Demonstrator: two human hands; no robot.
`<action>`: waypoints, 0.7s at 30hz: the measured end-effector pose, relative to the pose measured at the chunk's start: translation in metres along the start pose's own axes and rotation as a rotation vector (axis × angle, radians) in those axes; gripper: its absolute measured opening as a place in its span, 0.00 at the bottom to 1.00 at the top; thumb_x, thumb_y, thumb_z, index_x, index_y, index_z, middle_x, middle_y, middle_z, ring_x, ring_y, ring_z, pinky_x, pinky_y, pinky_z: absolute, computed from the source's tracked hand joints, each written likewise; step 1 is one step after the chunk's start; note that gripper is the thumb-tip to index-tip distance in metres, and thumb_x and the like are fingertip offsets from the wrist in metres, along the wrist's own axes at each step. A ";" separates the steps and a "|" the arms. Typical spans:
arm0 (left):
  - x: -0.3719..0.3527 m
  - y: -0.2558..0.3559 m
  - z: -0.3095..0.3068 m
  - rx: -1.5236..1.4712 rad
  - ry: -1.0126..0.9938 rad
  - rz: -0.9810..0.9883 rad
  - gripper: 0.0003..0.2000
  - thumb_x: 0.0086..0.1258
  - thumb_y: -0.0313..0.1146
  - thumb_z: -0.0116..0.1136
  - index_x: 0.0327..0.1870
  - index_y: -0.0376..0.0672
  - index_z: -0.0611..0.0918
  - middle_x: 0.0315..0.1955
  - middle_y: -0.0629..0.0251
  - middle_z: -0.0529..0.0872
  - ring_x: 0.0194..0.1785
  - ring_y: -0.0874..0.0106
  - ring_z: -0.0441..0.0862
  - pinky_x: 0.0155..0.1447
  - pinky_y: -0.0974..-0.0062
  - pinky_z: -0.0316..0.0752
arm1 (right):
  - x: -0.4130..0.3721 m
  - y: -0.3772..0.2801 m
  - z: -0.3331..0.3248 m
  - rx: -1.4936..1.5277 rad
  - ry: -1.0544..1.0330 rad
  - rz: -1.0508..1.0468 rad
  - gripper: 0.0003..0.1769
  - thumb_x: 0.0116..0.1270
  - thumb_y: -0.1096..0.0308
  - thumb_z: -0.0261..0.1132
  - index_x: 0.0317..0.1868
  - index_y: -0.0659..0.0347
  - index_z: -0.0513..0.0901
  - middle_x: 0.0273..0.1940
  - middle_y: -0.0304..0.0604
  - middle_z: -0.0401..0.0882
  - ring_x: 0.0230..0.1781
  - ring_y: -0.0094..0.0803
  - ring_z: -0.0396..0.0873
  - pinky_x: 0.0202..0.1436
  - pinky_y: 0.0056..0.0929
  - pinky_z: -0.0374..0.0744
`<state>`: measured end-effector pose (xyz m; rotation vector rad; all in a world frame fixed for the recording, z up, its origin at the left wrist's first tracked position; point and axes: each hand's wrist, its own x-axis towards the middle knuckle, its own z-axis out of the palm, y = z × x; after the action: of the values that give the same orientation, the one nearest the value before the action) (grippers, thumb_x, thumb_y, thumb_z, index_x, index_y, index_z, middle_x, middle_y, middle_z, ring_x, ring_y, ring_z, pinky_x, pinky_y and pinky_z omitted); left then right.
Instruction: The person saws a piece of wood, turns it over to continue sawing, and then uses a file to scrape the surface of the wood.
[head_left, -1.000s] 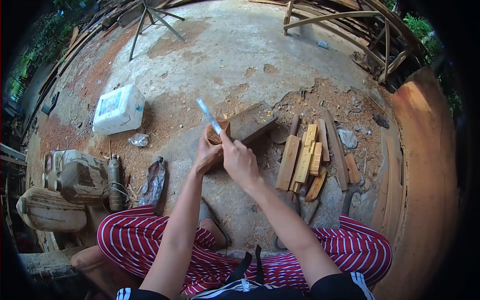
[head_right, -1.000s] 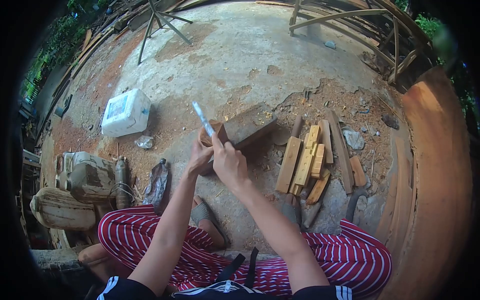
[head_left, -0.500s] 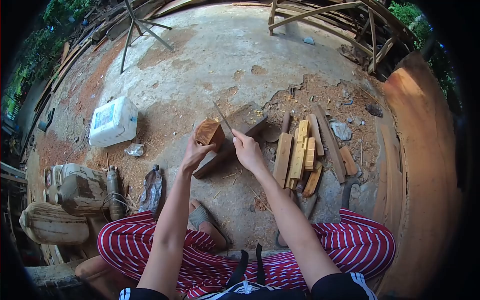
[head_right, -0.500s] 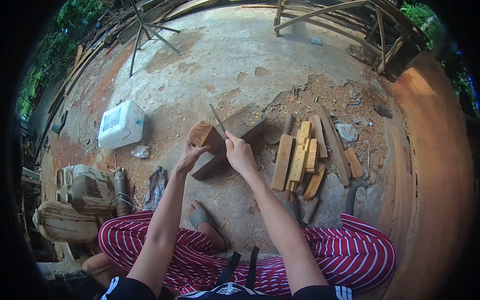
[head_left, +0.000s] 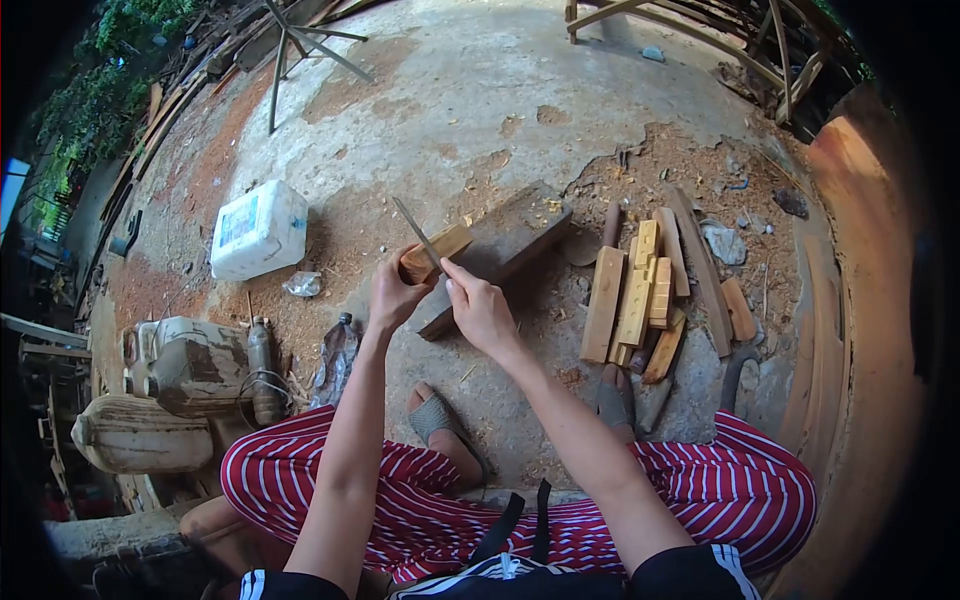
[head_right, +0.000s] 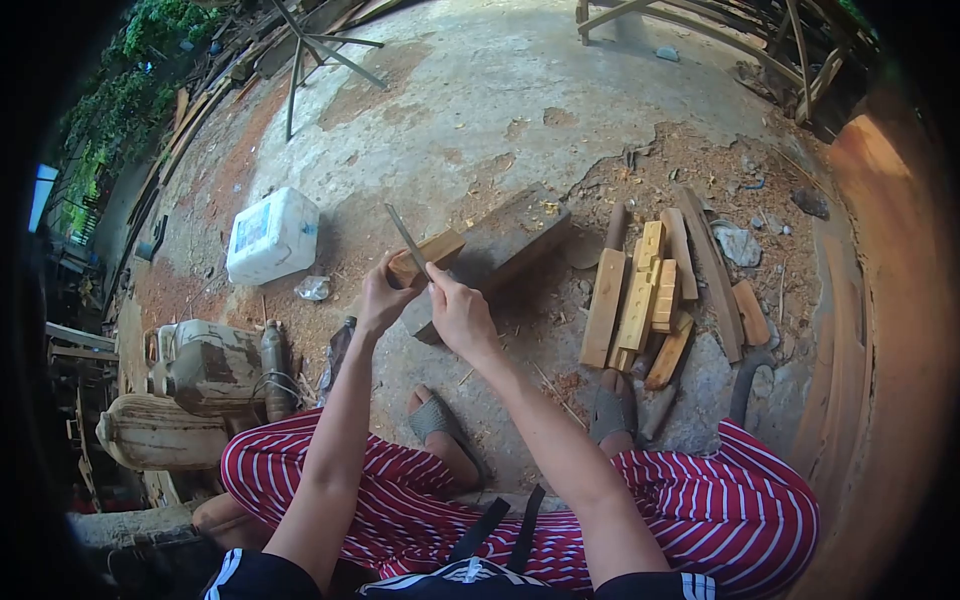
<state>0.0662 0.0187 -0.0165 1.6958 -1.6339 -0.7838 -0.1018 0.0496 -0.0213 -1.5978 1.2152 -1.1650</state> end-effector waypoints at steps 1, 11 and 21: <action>0.002 -0.007 0.003 0.014 0.060 0.060 0.29 0.48 0.31 0.75 0.55 0.38 0.81 0.41 0.56 0.88 0.45 0.69 0.87 0.50 0.71 0.80 | 0.003 0.003 -0.001 -0.030 0.042 0.006 0.20 0.72 0.66 0.55 0.61 0.64 0.77 0.40 0.67 0.82 0.43 0.59 0.82 0.45 0.50 0.81; 0.002 -0.006 0.004 0.067 0.071 0.029 0.29 0.47 0.31 0.75 0.56 0.41 0.82 0.41 0.56 0.89 0.45 0.68 0.87 0.50 0.71 0.79 | 0.013 -0.011 -0.013 -0.234 -0.091 0.158 0.19 0.72 0.66 0.55 0.60 0.65 0.77 0.39 0.67 0.81 0.42 0.61 0.81 0.44 0.52 0.81; -0.002 -0.004 0.002 0.024 0.035 0.037 0.30 0.48 0.28 0.75 0.57 0.38 0.80 0.43 0.57 0.89 0.46 0.73 0.85 0.51 0.72 0.79 | 0.009 -0.020 -0.006 -0.230 -0.113 0.081 0.19 0.73 0.66 0.54 0.59 0.64 0.78 0.36 0.65 0.83 0.41 0.60 0.82 0.44 0.53 0.81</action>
<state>0.0672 0.0204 -0.0207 1.6810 -1.6523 -0.7157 -0.1018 0.0447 0.0006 -1.7402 1.3649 -0.8970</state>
